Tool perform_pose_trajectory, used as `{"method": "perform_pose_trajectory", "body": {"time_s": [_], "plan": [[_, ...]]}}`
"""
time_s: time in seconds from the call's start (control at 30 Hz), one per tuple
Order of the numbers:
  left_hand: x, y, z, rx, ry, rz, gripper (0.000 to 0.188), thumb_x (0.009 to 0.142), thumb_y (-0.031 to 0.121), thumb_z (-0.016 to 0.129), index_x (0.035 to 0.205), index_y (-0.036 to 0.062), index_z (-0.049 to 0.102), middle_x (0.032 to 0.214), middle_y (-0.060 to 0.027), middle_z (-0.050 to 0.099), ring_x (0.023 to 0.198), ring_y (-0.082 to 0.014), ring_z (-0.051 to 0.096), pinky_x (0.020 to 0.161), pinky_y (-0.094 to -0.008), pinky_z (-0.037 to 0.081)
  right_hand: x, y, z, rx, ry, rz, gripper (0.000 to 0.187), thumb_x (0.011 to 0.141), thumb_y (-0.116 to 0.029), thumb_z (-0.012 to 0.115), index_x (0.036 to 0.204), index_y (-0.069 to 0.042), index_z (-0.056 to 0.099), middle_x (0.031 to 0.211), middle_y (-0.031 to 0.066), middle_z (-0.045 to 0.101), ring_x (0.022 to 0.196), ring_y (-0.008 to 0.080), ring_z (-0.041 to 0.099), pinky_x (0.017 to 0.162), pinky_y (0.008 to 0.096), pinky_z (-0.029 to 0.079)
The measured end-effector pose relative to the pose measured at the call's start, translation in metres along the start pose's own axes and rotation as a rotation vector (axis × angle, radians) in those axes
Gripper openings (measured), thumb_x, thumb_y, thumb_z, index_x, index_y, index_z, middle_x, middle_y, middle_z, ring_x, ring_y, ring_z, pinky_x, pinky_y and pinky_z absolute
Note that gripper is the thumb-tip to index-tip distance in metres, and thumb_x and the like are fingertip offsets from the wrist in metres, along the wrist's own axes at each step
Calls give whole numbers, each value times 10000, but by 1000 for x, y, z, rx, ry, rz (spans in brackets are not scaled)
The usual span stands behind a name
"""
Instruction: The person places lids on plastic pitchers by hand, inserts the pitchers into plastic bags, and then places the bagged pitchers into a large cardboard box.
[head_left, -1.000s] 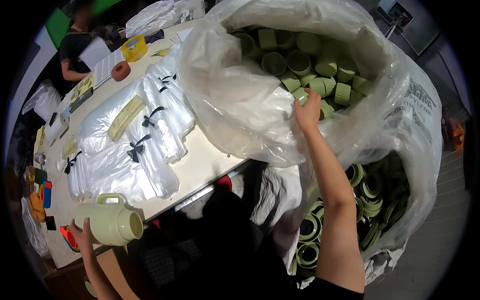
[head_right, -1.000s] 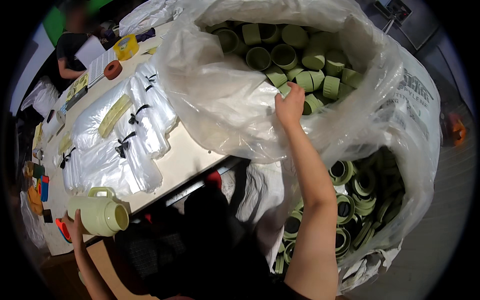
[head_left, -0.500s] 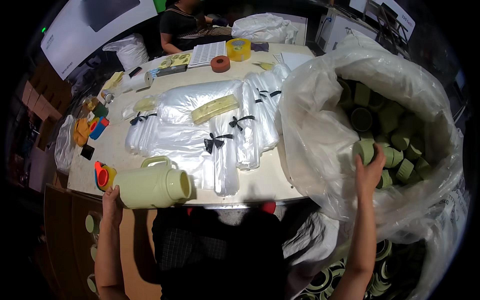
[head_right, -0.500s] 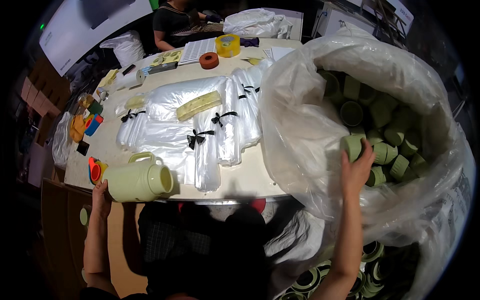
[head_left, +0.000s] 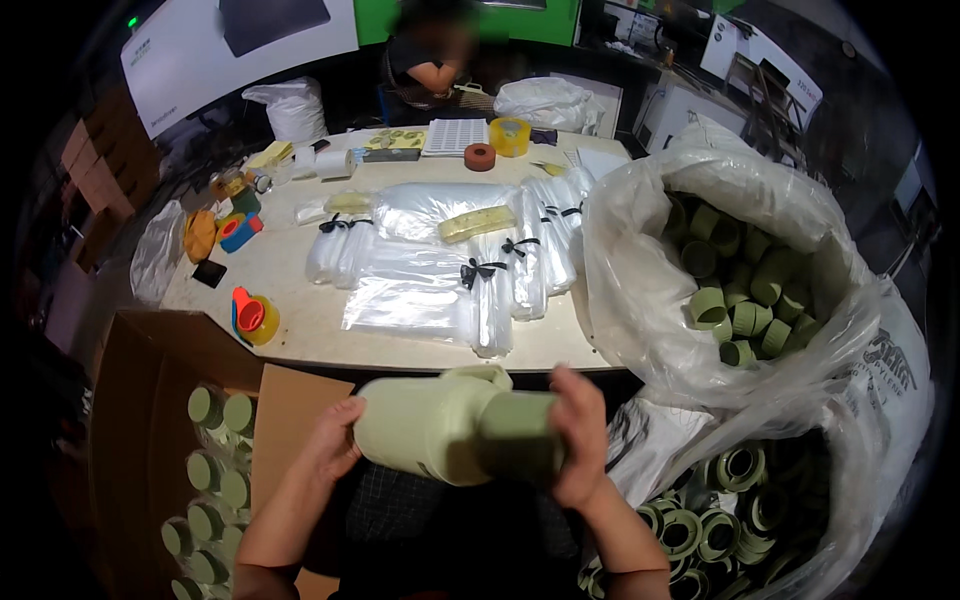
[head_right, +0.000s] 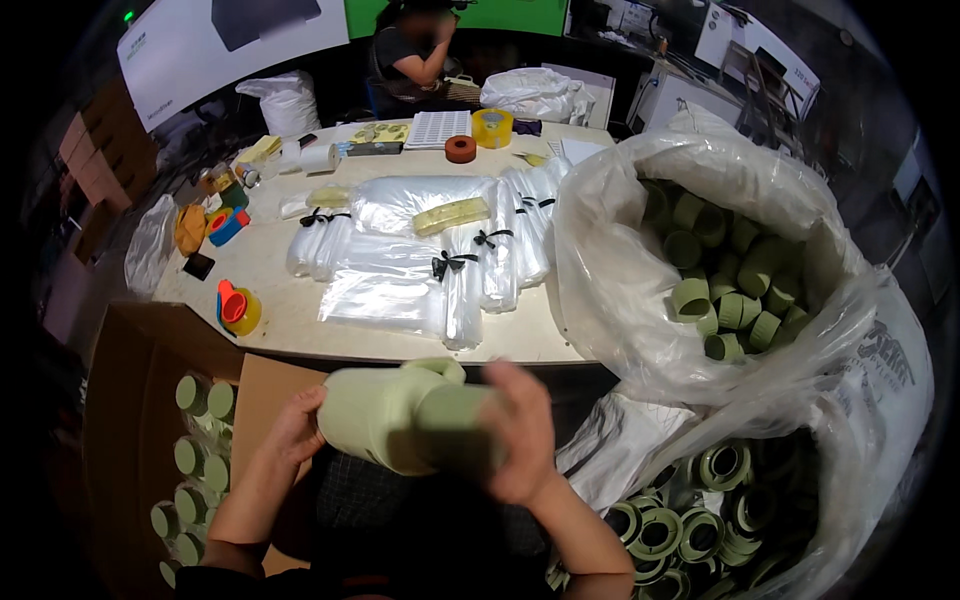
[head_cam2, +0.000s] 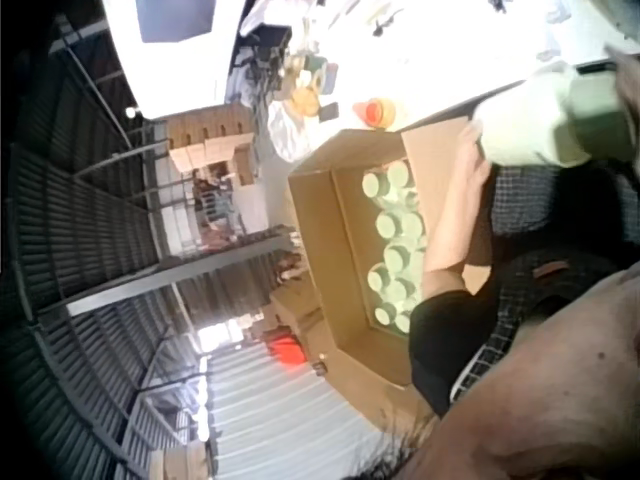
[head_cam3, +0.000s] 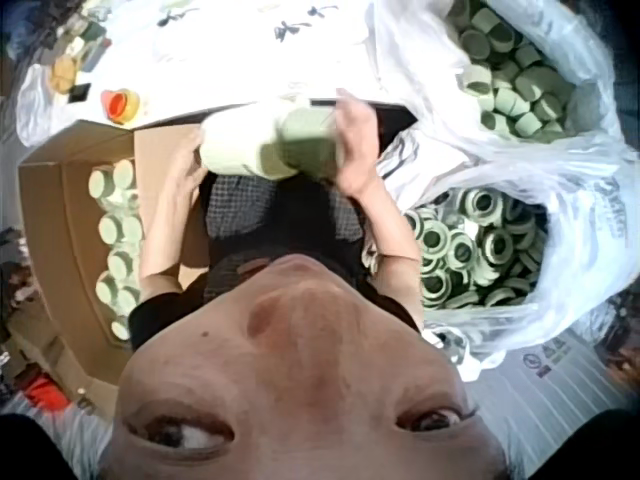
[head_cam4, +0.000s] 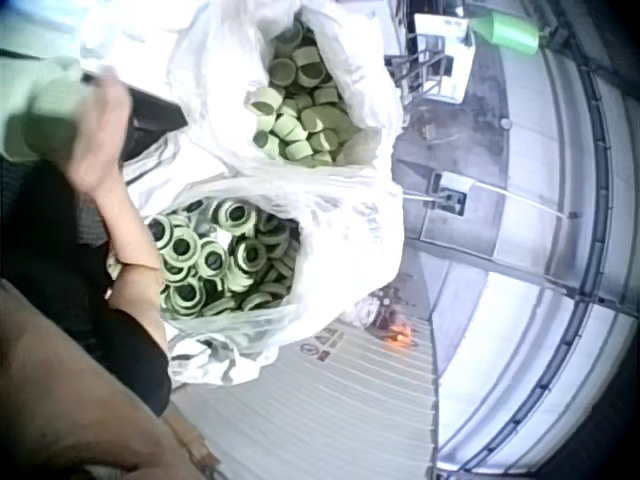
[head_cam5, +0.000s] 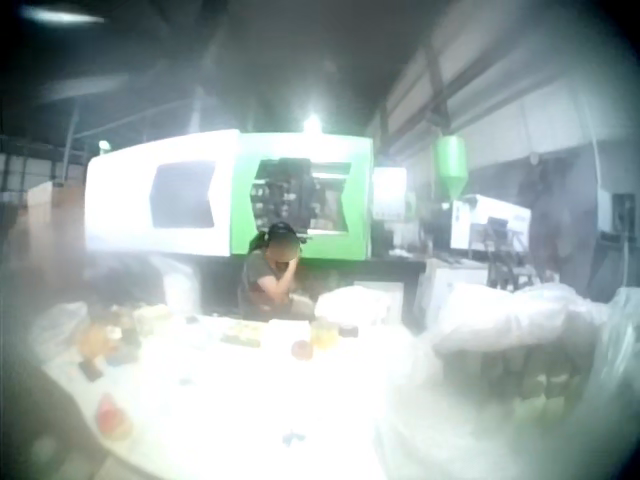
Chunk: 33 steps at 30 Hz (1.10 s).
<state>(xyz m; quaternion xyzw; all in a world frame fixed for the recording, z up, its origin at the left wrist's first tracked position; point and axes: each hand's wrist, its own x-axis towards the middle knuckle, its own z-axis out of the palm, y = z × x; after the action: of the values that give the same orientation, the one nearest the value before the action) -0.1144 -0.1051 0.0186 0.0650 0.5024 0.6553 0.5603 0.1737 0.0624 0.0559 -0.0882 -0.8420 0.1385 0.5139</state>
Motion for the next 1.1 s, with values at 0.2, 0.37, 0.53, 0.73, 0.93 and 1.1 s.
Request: {"method": "perform_pose_trajectory", "body": {"time_s": [0.2,0.37,0.53,0.73,0.93,1.1], "plan": [[-29,-23,7,-136,29,253,177,1017,164,528,1088,25,613,1023,-99,689,960,-197,661,884,-341,535,6,-22,-5,302,-21,120,667,776,-479,706,1247,-19,598,1225,267,586,1069,391,592,893,468,496],[-59,-15,36,166,121,732,125,992,135,573,1060,30,569,979,-49,646,886,-110,596,847,-288,494,-28,-28,8,505,211,449,796,886,-611,573,1399,-19,435,1375,217,474,1221,315,506,1050,438,404],[-50,-3,28,152,154,782,180,993,186,595,1063,23,565,973,-35,649,901,-115,593,857,-286,480,-39,0,-26,438,338,733,852,946,-638,394,1504,1,320,1521,158,398,1380,281,394,1162,446,260],[-51,-17,36,386,72,966,226,986,196,585,1113,11,560,1028,-50,609,943,-121,573,844,-299,477,-60,-23,-3,784,243,718,794,969,-623,378,1467,-5,389,1454,183,489,1329,295,469,1149,443,317],[21,-1,69,651,5,790,276,1039,222,483,1168,-5,571,993,-65,603,964,-197,601,913,-324,479,-114,-68,17,659,473,996,705,904,-477,616,1389,-11,403,1343,179,507,1235,293,533,1058,415,422],[54,8,86,-9,-63,185,419,1077,361,354,841,69,541,864,-93,603,894,-267,630,1026,-395,430,-115,-102,-1,561,-130,659,637,807,-207,788,1324,-34,460,1331,175,474,1228,331,509,1017,407,442]]}}
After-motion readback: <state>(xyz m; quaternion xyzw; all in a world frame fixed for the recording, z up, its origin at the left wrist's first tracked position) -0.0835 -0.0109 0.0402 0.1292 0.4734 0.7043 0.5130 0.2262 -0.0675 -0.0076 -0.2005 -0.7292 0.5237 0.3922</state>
